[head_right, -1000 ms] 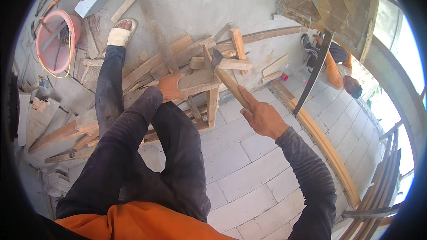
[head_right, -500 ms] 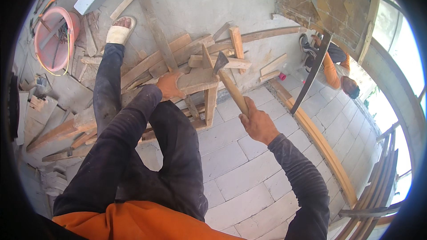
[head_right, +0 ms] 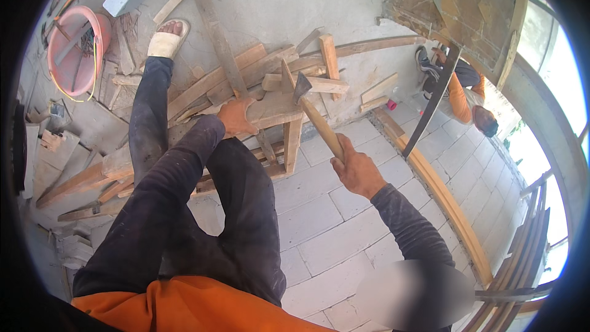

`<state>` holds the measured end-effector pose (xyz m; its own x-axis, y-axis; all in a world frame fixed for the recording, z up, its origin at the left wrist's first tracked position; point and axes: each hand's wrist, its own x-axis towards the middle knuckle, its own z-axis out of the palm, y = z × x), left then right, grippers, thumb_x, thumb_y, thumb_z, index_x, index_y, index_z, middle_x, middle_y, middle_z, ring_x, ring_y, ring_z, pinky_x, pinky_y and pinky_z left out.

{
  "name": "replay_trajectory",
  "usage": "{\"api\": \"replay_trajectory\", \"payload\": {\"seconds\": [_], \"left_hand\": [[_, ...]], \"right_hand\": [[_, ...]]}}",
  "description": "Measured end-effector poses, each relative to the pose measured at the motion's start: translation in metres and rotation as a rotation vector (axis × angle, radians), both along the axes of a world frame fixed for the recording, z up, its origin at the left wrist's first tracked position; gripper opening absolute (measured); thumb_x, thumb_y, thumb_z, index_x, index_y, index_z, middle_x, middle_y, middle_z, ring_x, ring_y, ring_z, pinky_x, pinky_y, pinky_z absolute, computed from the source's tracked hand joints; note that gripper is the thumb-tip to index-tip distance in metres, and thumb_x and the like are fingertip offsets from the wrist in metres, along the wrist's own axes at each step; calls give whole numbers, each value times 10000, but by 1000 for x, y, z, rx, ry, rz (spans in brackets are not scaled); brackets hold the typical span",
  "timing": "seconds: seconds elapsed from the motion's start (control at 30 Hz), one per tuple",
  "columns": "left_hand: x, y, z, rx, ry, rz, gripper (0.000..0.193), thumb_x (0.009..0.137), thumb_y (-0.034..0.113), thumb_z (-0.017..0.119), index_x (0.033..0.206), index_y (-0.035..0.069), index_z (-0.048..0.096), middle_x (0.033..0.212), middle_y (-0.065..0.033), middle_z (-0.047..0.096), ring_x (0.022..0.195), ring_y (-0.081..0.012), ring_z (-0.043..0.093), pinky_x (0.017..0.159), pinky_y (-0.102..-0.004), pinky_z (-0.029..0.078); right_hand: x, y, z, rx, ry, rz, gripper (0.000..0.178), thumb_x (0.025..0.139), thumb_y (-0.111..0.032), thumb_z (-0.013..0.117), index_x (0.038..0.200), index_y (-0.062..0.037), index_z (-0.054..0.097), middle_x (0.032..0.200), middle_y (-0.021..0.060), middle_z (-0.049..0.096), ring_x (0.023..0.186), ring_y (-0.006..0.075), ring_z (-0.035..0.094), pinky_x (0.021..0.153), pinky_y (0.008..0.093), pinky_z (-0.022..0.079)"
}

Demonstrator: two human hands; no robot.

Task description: The person constructs a wooden frame by aligning wooden planks and driving nails into them using a small axe.

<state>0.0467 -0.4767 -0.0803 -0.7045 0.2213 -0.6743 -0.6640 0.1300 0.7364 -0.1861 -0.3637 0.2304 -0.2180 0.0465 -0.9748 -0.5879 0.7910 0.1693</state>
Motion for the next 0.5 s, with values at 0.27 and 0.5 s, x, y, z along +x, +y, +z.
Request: {"api": "replay_trajectory", "payload": {"seconds": [0.27,0.5], "left_hand": [[13,-7,-11,-5,-30,81,1076,628,440,899,1497,-48,494,1365,-321,620,1295,-434,591,1097,-459,468],[3,-2,-9,31,32,72,1052,623,428,900,1478,-47,513,1341,-321,639,1253,-434,624,1096,-461,469]], "right_hand": [[-39,-154,27,-1173,515,-75,536,1080,-300,596,1500,-54,370,930,165,664,697,230,656,615,348,563],[12,14,2,-113,36,36,621,1058,-279,594,1568,-66,310,1091,321,685,862,449,718,838,514,555]]}}
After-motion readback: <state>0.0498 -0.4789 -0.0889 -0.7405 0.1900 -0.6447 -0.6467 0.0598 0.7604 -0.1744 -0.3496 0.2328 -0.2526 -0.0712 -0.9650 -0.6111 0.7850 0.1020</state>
